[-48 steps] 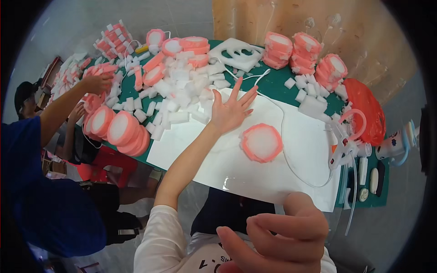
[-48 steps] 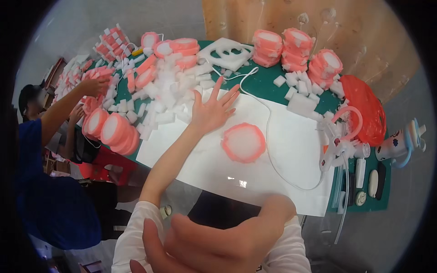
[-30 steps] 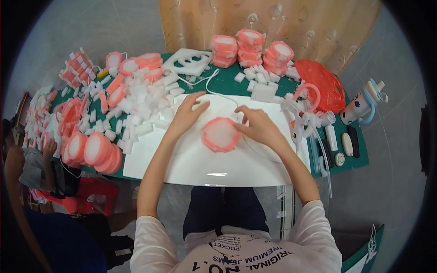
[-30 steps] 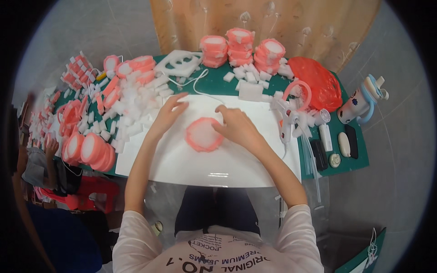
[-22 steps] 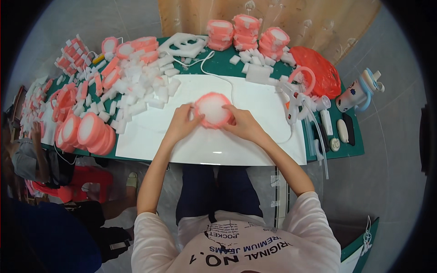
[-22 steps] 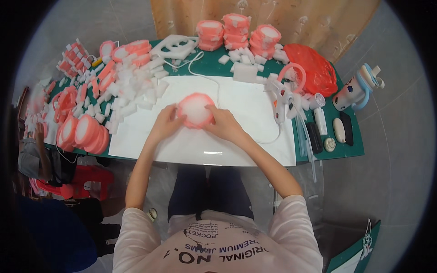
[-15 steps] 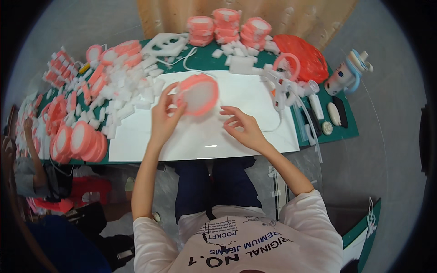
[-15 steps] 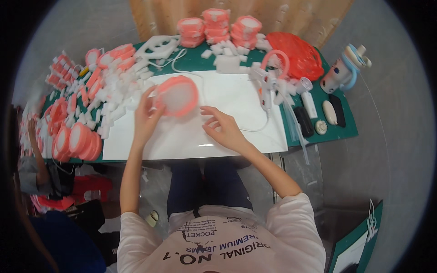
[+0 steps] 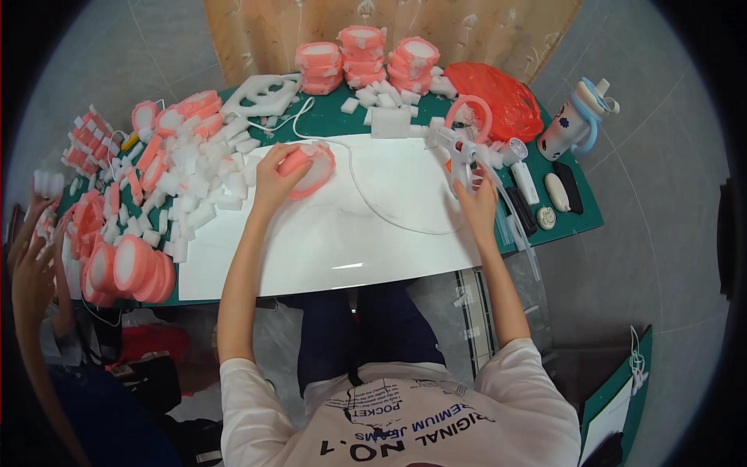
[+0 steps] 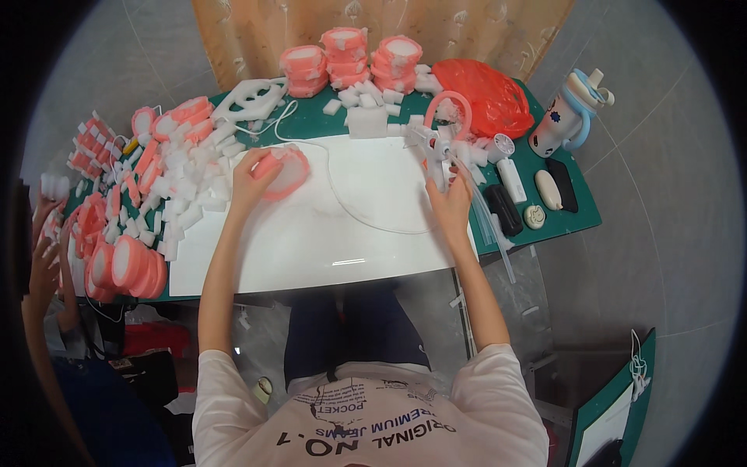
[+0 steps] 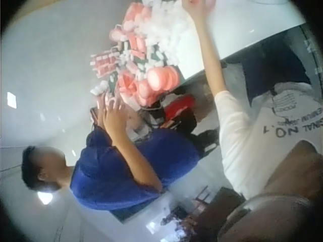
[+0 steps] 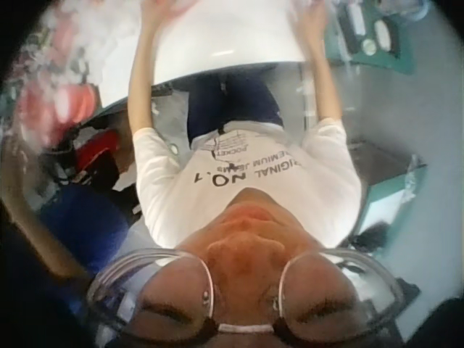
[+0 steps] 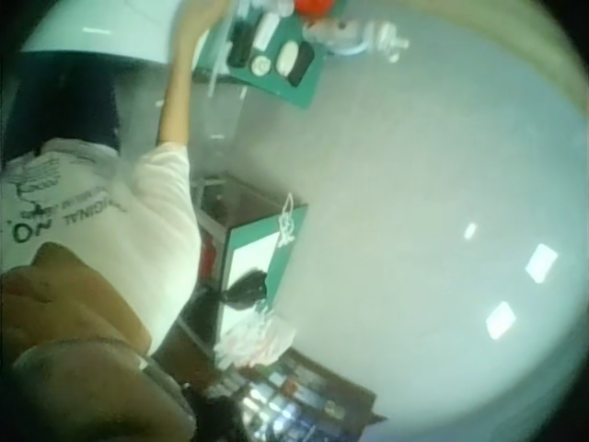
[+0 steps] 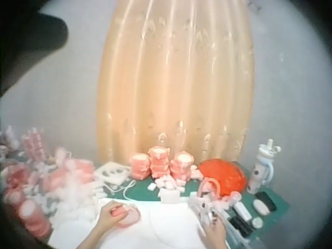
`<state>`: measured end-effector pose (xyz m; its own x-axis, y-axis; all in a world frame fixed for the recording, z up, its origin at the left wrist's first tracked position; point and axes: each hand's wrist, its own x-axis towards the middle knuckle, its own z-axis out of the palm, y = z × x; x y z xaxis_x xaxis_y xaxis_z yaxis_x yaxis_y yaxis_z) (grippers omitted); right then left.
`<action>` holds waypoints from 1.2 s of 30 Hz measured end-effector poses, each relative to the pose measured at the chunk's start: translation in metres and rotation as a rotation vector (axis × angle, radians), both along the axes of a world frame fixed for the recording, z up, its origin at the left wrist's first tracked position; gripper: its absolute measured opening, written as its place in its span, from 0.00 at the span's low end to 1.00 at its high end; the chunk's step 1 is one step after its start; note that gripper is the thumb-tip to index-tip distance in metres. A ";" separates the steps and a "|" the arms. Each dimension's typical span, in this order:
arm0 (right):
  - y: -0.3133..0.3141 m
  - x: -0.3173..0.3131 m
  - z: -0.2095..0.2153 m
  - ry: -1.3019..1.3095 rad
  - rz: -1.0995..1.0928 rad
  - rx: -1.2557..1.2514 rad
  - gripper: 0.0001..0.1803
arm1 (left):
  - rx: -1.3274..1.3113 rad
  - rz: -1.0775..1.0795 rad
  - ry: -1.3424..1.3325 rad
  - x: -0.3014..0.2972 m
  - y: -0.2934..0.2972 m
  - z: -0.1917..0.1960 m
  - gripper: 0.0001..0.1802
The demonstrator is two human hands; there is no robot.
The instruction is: The person assembles foam craft pieces by applying glue with a glue gun and attaching foam strips and padding together by hand.
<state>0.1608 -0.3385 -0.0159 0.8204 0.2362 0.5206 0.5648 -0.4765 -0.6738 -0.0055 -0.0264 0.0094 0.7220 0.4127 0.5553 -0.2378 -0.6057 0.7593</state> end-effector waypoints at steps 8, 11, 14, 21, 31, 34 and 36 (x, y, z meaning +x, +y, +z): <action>0.011 0.041 -0.009 0.298 0.083 -0.040 0.26 | -0.101 -0.087 0.065 -0.007 -0.015 -0.001 0.19; 0.019 0.035 -0.011 0.340 0.058 -0.116 0.21 | -0.117 -0.085 0.105 -0.012 -0.020 0.000 0.20; 0.023 0.029 -0.012 0.363 0.083 0.041 0.19 | -0.100 -0.077 0.105 -0.012 -0.018 -0.001 0.20; 0.021 0.021 -0.008 0.304 0.060 0.074 0.17 | -0.145 -0.022 0.081 -0.010 -0.014 -0.003 0.19; 0.029 -0.044 0.042 0.461 0.479 0.467 0.14 | -0.198 0.007 0.080 -0.011 -0.017 -0.008 0.19; 0.039 -0.075 0.053 0.635 0.737 0.304 0.14 | -0.122 0.040 0.045 -0.011 -0.021 -0.009 0.19; 0.053 -0.093 0.054 0.646 0.788 0.285 0.11 | -0.072 0.079 0.011 -0.009 -0.021 -0.010 0.18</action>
